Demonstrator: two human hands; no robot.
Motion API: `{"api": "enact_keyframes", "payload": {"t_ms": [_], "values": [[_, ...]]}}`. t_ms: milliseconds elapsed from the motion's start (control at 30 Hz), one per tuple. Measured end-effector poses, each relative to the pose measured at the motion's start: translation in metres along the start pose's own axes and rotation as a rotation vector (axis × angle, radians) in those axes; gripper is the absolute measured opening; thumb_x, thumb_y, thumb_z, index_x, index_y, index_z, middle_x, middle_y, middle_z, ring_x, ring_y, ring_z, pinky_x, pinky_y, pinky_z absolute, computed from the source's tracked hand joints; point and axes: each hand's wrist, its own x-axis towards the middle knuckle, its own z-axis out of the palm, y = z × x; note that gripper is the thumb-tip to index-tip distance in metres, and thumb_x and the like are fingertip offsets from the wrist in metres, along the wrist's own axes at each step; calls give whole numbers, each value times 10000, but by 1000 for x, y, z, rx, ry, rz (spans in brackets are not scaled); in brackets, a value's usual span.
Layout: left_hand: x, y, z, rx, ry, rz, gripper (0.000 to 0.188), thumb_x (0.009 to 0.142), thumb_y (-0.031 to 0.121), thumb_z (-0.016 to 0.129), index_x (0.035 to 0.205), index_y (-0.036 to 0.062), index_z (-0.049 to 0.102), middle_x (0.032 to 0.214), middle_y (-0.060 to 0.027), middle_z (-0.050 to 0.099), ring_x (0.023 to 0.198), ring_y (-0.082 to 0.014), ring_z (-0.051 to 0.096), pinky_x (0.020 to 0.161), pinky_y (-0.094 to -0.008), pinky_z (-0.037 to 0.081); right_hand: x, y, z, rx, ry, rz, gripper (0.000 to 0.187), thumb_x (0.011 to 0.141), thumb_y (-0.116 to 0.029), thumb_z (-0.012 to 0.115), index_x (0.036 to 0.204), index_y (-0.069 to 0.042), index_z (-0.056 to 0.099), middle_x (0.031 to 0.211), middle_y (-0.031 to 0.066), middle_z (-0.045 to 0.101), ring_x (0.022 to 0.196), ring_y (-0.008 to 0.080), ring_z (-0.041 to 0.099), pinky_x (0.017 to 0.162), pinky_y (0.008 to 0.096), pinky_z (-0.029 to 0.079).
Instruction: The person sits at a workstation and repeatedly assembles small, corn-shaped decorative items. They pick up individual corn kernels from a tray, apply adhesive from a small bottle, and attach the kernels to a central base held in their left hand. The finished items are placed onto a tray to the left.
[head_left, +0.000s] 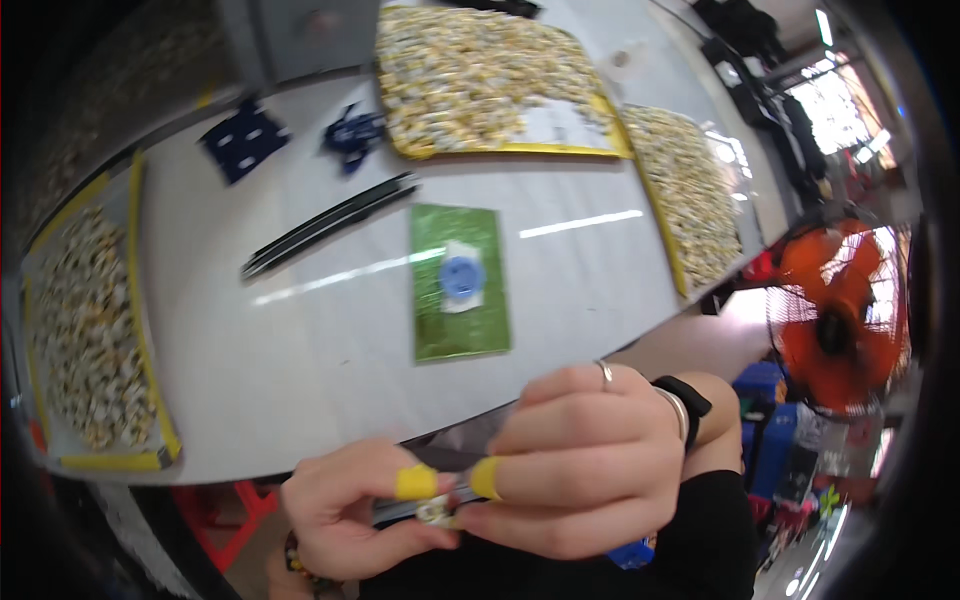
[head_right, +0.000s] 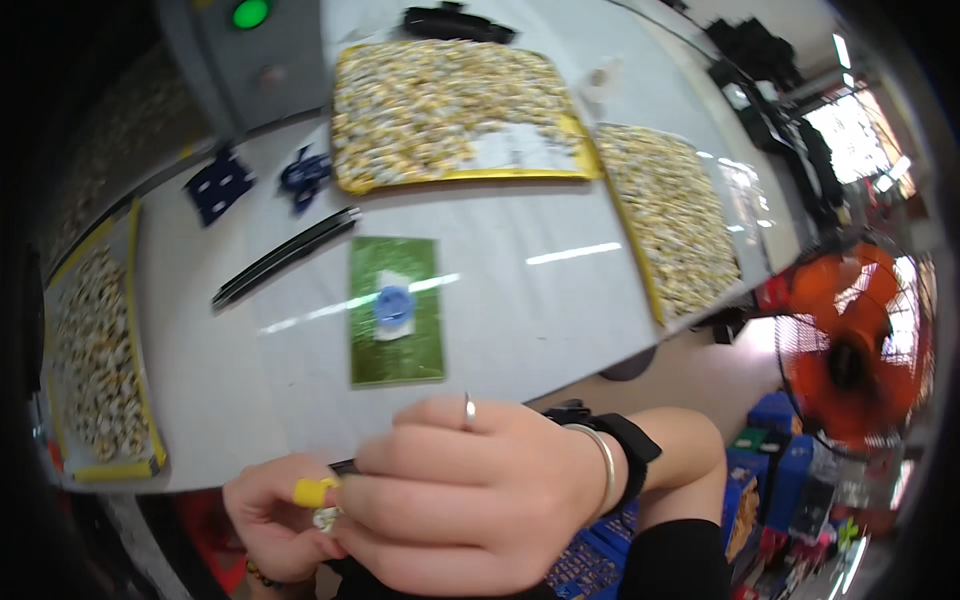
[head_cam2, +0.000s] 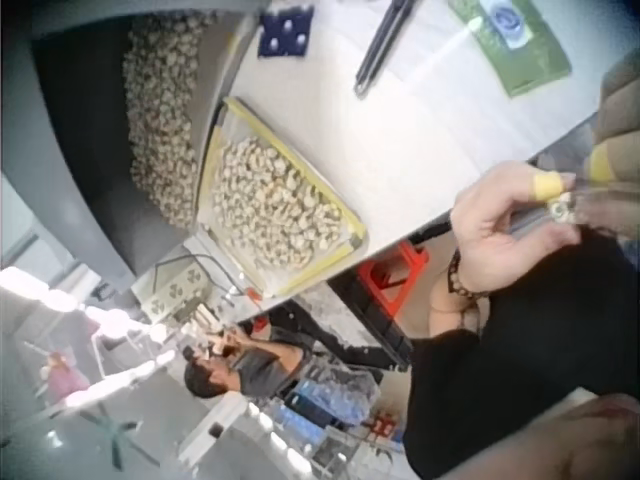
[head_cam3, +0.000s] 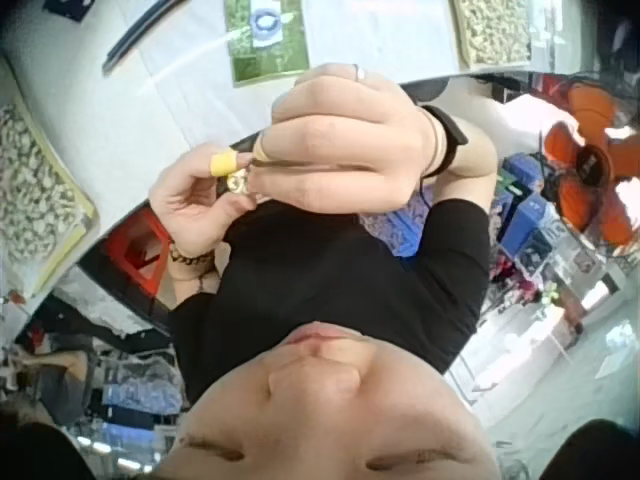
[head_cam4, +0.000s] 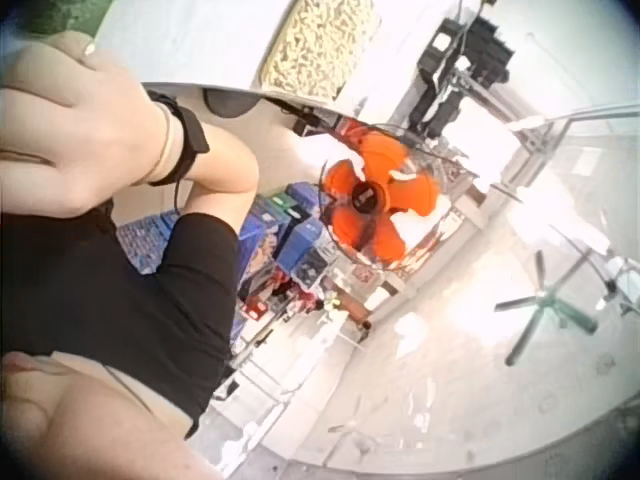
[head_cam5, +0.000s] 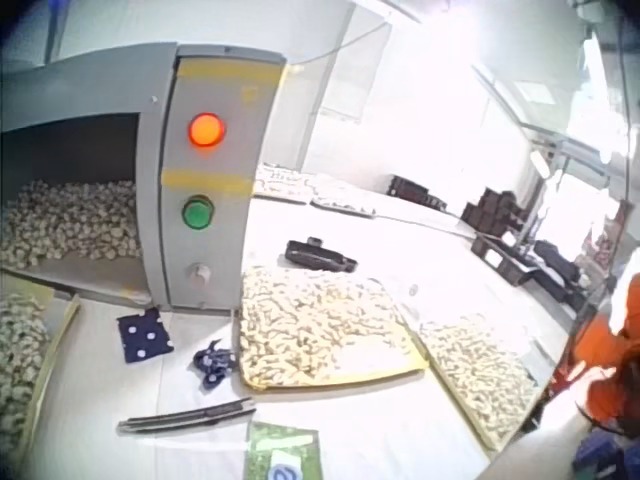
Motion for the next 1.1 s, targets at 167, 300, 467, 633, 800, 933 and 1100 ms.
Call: {"api": "enact_keyframes", "payload": {"t_ms": [167,300,467,633,800,933,1100], "values": [[-14,15,-8,-55,111,22,351,754,153,741,980,-67,587,883,-141,612,749,-197,611,659,-286,505,-18,45,-69,-613,186,294,208,639,-34,707,840,-24,654,835,97,636,769,232,602,685,298,468],[-9,8,-7,-198,165,-28,287,734,86,745,934,-60,598,841,-124,626,752,-179,627,661,-270,509,-100,102,-155,-798,-88,984,210,759,-99,635,958,-34,648,917,107,641,831,207,594,740,315,472],[-17,-4,-16,-149,200,-126,338,665,98,806,881,-59,599,767,-131,616,696,-180,649,619,-239,522,-140,137,-158,-586,-132,1038,205,741,-96,664,938,-40,664,864,107,626,801,219,586,718,323,468],[-13,-1,-15,-167,205,-59,339,662,101,808,876,-63,602,771,-133,619,697,-180,647,615,-236,516,-131,140,-150,-671,-134,974,100,743,-70,654,828,-18,656,785,116,608,710,233,580,667,316,464],[-13,-1,-16,-229,205,-78,336,660,95,808,875,-68,607,764,-135,623,701,-178,646,618,-237,513,-126,135,-157,-686,-81,1078,107,760,-60,612,839,12,603,775,110,607,699,196,588,635,284,463],[-12,-3,-17,-265,169,-79,335,657,77,804,884,-74,610,771,-145,629,706,-179,645,628,-247,516,-99,120,-143,-531,19,1029,124,817,-33,567,926,11,609,806,71,629,665,111,574,589,245,453],[-14,-2,-19,-305,162,-100,327,664,43,788,908,-81,610,800,-159,628,729,-190,647,644,-269,524,-42,75,-86,-160,-10,816,136,806,43,570,927,21,627,802,51,648,722,97,624,641,223,502]]}}
